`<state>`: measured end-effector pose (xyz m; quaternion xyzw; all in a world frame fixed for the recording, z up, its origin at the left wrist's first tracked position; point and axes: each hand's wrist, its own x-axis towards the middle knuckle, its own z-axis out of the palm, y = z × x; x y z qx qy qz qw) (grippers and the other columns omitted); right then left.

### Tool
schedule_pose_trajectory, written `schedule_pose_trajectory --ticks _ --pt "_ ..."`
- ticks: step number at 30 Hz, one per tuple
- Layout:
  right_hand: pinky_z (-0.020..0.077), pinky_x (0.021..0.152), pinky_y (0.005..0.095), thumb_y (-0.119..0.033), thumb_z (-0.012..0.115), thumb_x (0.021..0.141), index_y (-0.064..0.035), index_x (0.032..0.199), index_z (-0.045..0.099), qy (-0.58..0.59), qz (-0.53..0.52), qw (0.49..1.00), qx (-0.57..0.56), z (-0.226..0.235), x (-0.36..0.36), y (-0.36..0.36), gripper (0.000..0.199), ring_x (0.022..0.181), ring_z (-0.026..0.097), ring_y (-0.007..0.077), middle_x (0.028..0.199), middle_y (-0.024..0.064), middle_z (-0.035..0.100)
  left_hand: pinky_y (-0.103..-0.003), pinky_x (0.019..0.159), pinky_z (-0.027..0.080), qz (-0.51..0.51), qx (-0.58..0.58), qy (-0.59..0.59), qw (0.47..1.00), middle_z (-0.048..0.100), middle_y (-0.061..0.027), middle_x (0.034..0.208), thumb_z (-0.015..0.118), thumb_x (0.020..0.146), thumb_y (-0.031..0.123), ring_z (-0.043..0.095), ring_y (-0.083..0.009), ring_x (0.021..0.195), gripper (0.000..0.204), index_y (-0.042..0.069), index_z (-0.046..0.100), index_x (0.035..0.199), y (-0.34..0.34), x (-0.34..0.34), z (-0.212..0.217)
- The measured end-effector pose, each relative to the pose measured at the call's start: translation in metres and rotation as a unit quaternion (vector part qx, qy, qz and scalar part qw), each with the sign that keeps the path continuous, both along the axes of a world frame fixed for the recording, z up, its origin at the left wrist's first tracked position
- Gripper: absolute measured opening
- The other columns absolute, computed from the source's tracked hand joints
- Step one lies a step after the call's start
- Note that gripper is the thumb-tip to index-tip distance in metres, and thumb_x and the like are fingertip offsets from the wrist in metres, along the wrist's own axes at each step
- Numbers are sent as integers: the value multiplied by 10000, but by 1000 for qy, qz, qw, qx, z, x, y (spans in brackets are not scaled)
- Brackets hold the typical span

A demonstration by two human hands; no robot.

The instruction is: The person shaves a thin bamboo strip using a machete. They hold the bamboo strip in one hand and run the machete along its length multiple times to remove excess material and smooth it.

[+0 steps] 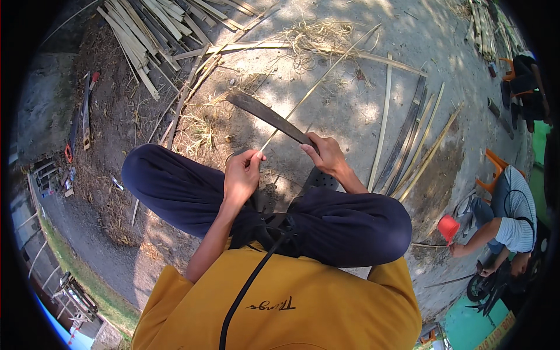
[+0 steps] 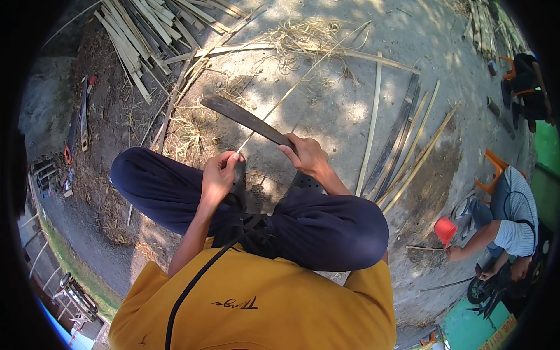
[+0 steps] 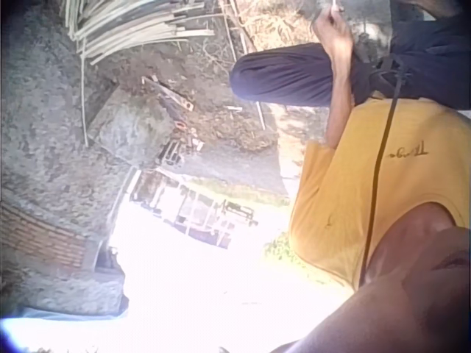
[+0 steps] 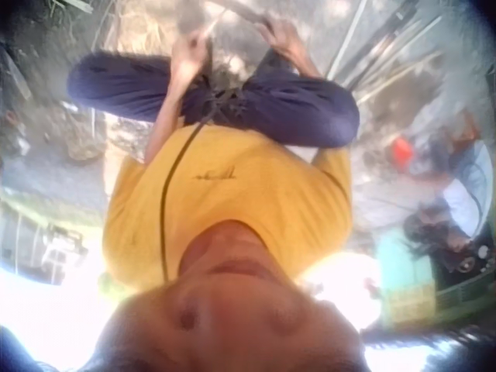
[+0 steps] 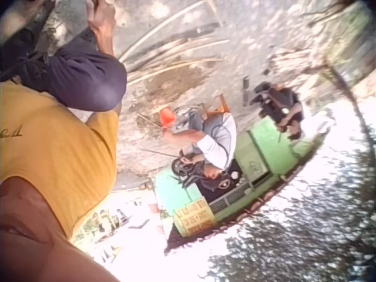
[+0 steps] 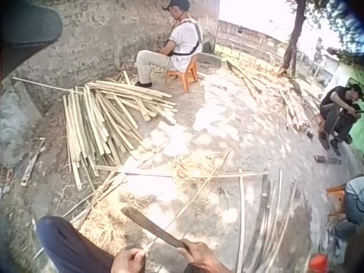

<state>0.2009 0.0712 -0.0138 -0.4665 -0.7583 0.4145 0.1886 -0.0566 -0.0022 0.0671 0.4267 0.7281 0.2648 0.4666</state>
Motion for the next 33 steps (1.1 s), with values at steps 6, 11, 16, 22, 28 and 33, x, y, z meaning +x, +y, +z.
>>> schedule_pose_trajectory --ticks 6,11,16,22,28,33 --pt "486 594 451 -437 605 1038 1 1104 690 -17 -50 998 16 -17 18 35 452 595 648 388 622 184 619 -268 504 259 -10 44 53 998 428 73 609 616 1059 180 342 -13 558 241 9 744 946 -3 2 -4" --pt "493 613 454 -427 601 1043 7 1110 686 -30 -63 997 -20 -1 5 27 447 622 658 402 661 211 643 -257 504 262 2 14 17 1000 455 73 619 616 1056 165 344 -7 564 230 9 750 954 -1 0 -6" --pt "507 636 452 -441 573 1055 -27 1144 695 -26 3 998 56 2 -1 6 440 663 676 413 697 216 661 -266 500 272 -2 51 47 998 465 58 595 618 1052 157 358 -16 556 232 -2 755 954 -5 1 -4" --pt "471 586 444 -397 592 1060 -8 1037 680 -32 -94 995 -25 -7 18 37 400 593 638 373 635 198 602 -295 487 253 -25 48 62 997 403 35 574 618 1049 149 331 -36 530 228 -8 759 964 -4 3 5" --pt "469 608 485 -452 555 1061 -17 1019 662 -9 -38 998 57 -6 8 13 450 643 643 440 654 242 595 -282 490 239 -16 35 34 999 411 63 587 621 1055 152 326 -27 544 226 -17 749 975 -4 0 4" --pt "450 588 485 -415 558 1065 -8 886 592 -76 -127 988 41 -41 37 55 446 622 625 439 639 241 577 -274 502 260 -27 30 77 996 424 61 595 624 1059 181 346 -22 561 240 0 752 964 -11 -2 3"
